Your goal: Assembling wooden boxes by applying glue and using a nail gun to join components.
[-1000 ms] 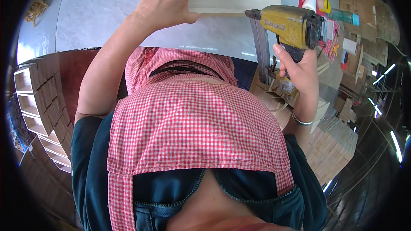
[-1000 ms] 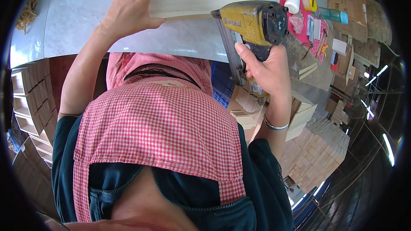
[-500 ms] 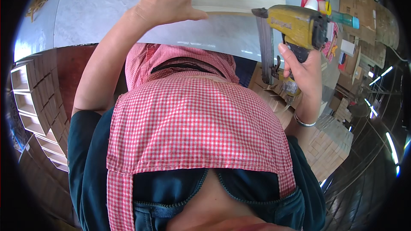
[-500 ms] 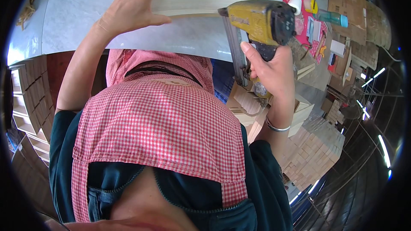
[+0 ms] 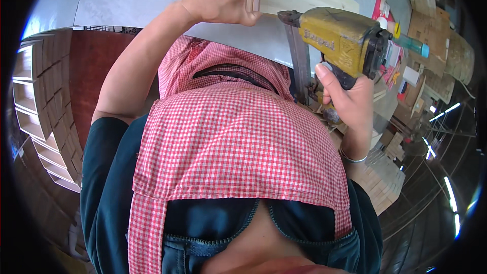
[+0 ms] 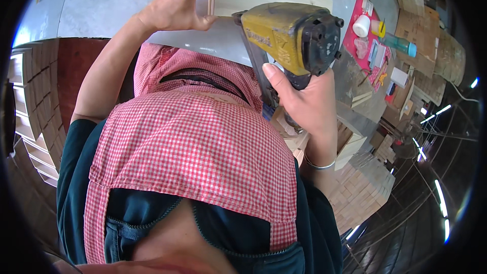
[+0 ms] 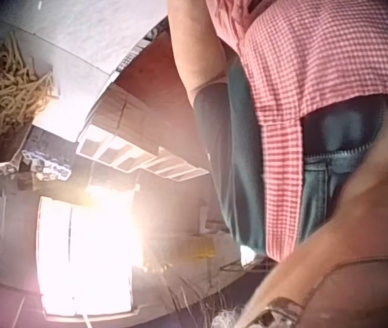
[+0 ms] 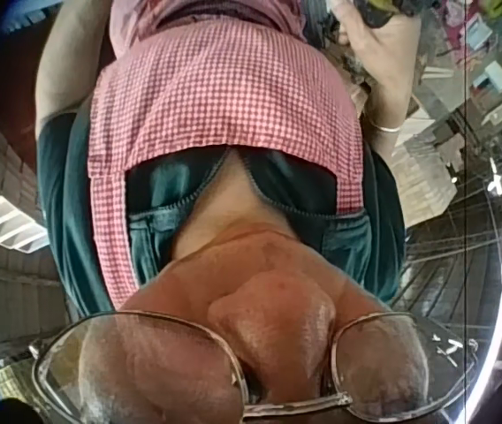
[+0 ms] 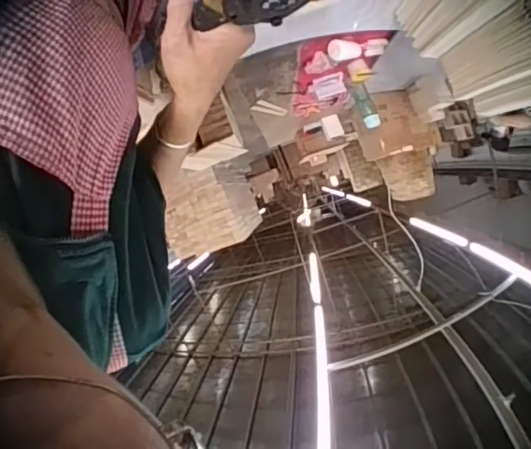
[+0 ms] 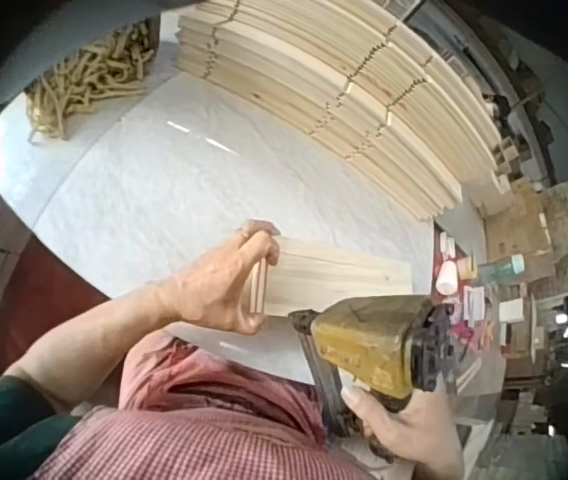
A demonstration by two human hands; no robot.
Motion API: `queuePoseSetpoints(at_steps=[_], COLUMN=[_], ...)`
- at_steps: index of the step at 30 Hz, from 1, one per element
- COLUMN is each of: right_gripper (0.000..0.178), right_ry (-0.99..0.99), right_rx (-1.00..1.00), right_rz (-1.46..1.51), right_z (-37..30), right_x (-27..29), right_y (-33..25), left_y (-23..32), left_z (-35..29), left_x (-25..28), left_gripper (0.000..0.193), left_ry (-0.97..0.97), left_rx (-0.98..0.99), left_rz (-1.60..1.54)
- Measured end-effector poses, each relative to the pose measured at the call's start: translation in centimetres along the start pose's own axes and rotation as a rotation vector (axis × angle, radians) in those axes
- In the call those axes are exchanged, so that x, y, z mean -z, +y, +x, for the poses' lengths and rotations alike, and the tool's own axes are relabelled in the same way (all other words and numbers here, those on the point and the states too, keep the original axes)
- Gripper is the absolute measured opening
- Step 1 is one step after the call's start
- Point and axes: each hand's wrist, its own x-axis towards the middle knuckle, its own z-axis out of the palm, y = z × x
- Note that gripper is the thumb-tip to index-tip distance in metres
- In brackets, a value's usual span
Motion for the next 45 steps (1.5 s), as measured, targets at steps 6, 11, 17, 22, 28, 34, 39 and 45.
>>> queuePoseSetpoints(at_steps=[6, 11, 17, 22, 28, 34, 39, 45], right_gripper=[0.03, 0.025, 0.018, 0.014, 0.015, 0.017, 0.019, 0.022], right_ry=[-0.013, 0.018, 0.049, 0.097, 0.044, 0.0, -0.036, -0.008], right_rx=[0.005, -0.016, -0.081, 0.056, 0.046, -0.009, -0.014, 0.088], right_rz=[0.034, 0.065, 0.077, 0.101, 0.04, -0.036, -0.047, -0.08], right_z=[0.1, -0.3, -0.4, 0.3, 2.3, 3.1, 3.8, 4.4], right_x=[0.4, -0.4, -1.7, -4.3, -5.9, -5.0, -4.6, -3.5], right_y=[0.0, -0.7, -1.1, -2.0, -3.2, -4.4, -4.5, -4.9], left_y=[1.2, 1.1, 0.4, -1.3, -3.2, -2.9, -3.5, -1.9], left_z=[1.7, 1.7, 0.8, -1.4, -2.8, -2.5, -2.9, -4.2], left_x=[-0.7, -0.7, -0.6, 0.1, 0.3, 0.3, 0.7, 1.2], left_gripper=[0.065, 0.063, 0.063, 0.064, 0.064, 0.065, 0.062, 0.041], left_ry=[0.014, 0.036, 0.077, 0.124, 0.177, 0.167, 0.139, 0.39], left_rx=[-0.034, -0.055, -0.058, -0.123, -0.198, -0.176, -0.164, -0.185], left_rz=[0.019, 0.027, -0.01, -0.009, -0.024, -0.031, -0.018, -0.109])
